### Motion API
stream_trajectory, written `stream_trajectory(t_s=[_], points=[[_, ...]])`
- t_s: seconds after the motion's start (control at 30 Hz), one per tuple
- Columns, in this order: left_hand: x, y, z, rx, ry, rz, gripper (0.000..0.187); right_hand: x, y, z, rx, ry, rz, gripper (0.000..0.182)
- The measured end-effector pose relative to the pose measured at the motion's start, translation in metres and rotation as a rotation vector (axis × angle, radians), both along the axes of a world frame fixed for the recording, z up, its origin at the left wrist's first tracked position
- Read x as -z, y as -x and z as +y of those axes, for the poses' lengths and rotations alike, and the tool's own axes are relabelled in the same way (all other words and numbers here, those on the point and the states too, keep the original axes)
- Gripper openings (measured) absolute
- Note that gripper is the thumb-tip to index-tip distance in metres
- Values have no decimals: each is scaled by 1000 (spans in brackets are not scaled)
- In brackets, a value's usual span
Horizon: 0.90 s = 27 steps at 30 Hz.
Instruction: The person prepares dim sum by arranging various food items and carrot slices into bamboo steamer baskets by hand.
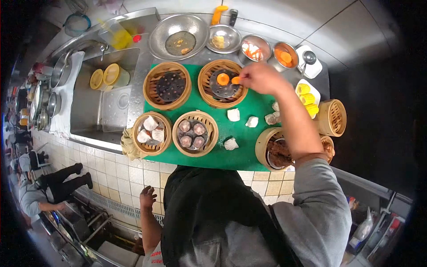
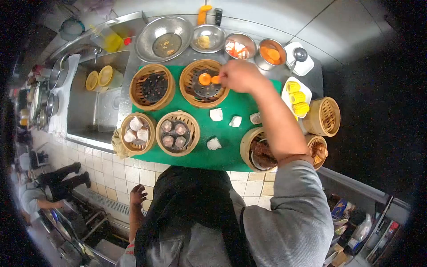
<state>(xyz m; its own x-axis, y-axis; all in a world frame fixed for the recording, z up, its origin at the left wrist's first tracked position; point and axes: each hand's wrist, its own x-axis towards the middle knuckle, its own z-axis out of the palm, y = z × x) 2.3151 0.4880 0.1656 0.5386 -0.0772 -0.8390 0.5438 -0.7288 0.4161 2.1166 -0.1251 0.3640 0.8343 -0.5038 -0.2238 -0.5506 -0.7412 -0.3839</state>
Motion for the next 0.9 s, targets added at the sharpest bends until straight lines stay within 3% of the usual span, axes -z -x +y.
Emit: stream_trajectory(t_s=[0.17, 0.23, 0.3, 0.4, 0.53, 0.6, 0.7, 0.8, 0.9], points=[[-5, 7, 1, -40, 30, -9, 44, -1, 28, -51, 262, 214, -49, 20], [4, 11, 19, -106, 64, 39, 46, -28, 42, -69, 408, 305, 126, 24], [7, 19, 29, -92, 10, 43, 47, -10, 58, -111, 355, 380, 414, 31], [17, 29, 51, -53, -64, 68, 50, 0, 73, -135, 433, 353, 480, 24], [10, 35, 54, -37, -124, 73, 48, 22, 59, -152, 480, 401, 457, 24], [-8, 34, 39, 19, -166, 57, 47, 35, 49, -156, 358, 347, 377, 24], [-10, 29, 29, -21, -103, 22, 46, 93, 54, -185, 354, 387, 326, 24], [-7, 23, 24, -42, -25, -20, 45, 79, 50, -168, 478, 338, 278, 25], [-9, 23, 12, -17, 18, -39, 46, 74, 56, -175, 416, 339, 235, 25]])
